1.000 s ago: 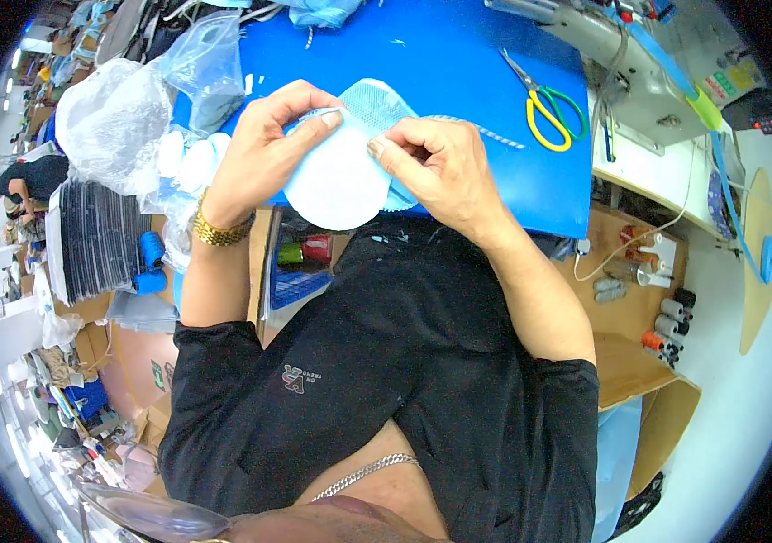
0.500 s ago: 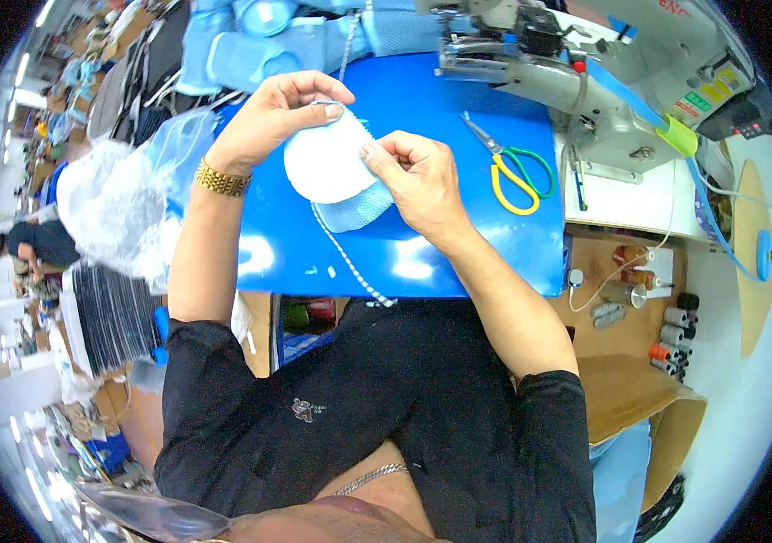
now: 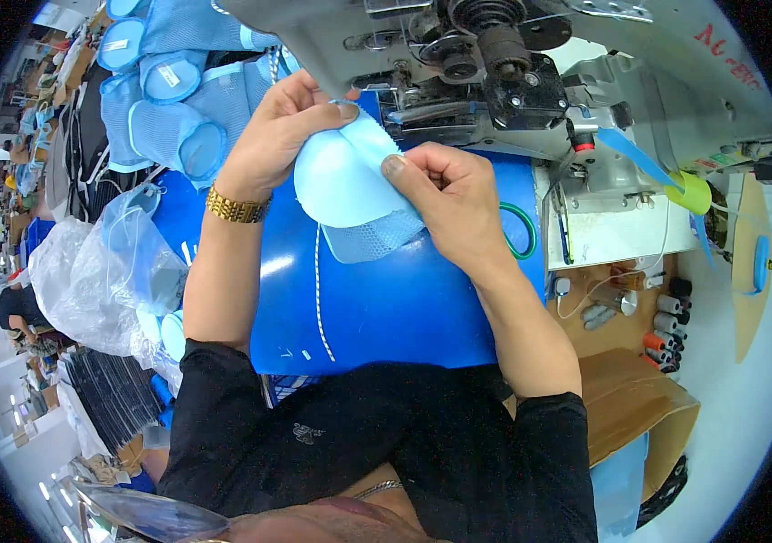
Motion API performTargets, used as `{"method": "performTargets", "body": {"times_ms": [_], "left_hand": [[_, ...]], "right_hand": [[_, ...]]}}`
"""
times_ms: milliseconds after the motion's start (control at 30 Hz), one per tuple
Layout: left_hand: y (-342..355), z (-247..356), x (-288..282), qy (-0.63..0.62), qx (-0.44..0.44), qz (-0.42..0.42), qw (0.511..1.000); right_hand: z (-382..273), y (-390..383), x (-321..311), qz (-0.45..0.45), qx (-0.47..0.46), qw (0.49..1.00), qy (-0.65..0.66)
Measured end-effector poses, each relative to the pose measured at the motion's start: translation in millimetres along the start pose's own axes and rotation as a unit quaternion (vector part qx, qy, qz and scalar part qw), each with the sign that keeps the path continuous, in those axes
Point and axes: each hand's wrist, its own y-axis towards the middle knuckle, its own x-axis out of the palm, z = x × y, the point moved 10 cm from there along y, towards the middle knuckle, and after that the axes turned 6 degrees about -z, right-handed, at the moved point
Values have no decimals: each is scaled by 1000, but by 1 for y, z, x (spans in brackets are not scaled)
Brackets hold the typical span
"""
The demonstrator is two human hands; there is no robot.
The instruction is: Sewing and trimming blue mesh components using an industrial sewing machine.
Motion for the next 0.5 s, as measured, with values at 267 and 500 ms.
{"method": "performTargets", "body": {"times_ms": [267, 500], "left_hand": [[11, -8, -2, -34, 15, 6, 999], [13, -11, -5, -33, 1, 14, 999]], "right_hand": [[0, 5, -5, 7, -11, 1000, 0], [-2, 5, -5, 12, -13, 1000, 0]]}}
